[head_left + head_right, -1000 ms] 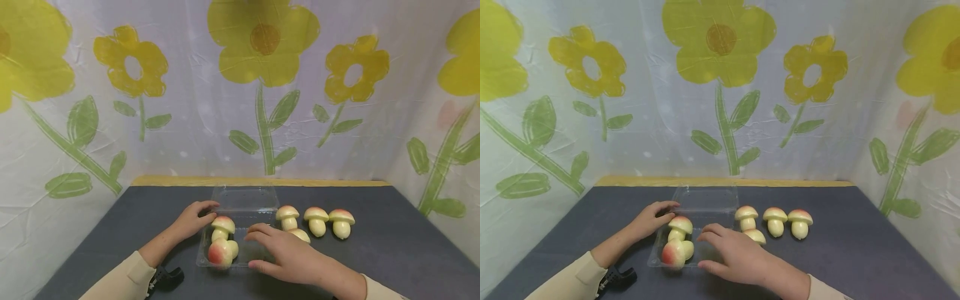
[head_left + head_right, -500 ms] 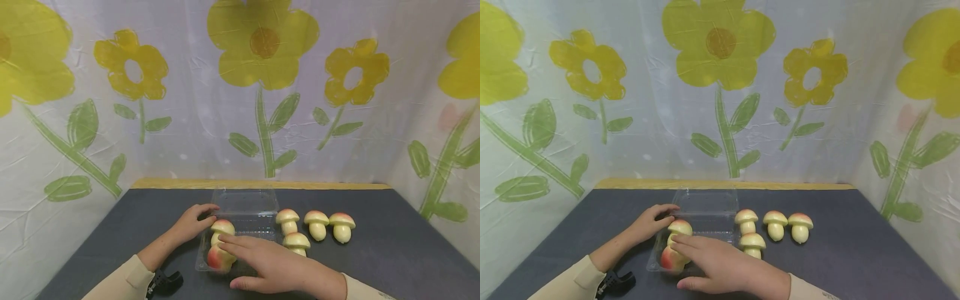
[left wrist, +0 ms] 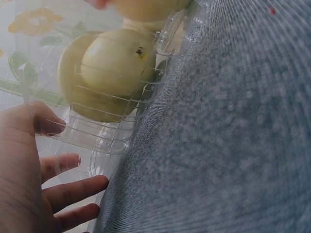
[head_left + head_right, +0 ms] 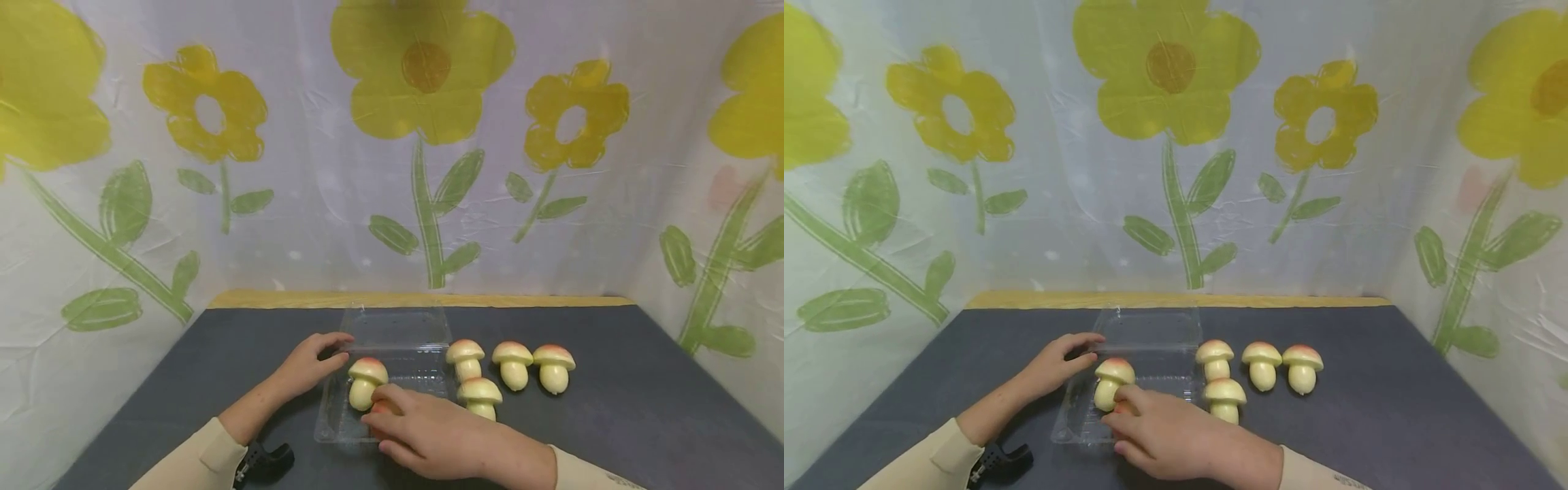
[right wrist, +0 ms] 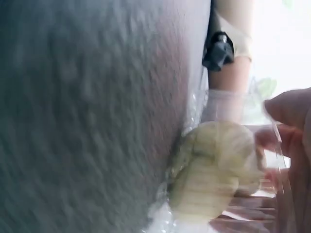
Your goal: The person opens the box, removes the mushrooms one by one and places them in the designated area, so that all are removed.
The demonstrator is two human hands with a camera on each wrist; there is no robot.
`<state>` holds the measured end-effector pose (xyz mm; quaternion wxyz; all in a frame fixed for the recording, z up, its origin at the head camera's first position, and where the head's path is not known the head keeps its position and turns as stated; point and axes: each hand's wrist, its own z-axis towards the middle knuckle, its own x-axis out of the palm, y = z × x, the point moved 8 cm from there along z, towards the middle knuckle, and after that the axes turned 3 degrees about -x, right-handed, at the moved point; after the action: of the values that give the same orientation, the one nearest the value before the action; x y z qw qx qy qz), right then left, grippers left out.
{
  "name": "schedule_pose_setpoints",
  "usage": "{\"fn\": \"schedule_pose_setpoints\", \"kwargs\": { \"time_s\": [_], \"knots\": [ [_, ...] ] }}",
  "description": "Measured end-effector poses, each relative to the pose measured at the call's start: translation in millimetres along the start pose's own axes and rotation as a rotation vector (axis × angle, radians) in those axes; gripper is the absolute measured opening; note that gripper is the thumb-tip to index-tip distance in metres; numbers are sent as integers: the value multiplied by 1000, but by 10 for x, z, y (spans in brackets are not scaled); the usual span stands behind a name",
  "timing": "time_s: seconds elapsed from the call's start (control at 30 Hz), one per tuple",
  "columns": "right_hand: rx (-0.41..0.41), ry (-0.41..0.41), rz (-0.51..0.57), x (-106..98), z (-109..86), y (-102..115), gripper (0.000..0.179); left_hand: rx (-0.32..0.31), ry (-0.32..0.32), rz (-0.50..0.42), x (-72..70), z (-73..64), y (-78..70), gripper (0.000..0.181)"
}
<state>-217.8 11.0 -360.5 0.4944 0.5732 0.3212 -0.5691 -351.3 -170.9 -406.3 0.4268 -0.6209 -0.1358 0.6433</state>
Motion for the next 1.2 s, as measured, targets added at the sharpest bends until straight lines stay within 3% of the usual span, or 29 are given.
{"fn": "schedule_pose_setpoints", "kwargs": {
  "time_s": [0.17, 0.33, 0.53, 0.7, 0.93, 1.2],
  "knots": [
    [167, 72, 143, -54, -102, -145, 44, -2, -4, -7, 16, 15, -15, 39],
    [250, 64, 189, -196, -182, -252, 36, -5, -6, -13, 15, 39, -28, 38],
    [281, 77, 167, -327, -256, -351, 32, -12, -2, -8, 20, 45, -41, 38],
    [276, 41, 125, -405, -276, -390, 27, -15, -1, 9, 19, 35, -33, 37],
    [341, 82, 319, -353, -340, -447, 45, -47, 1, 9, 23, 26, 42, 39],
    [399, 74, 293, -327, -315, -564, 38, -61, -13, 23, 27, 43, 72, 38]
  ]
}}
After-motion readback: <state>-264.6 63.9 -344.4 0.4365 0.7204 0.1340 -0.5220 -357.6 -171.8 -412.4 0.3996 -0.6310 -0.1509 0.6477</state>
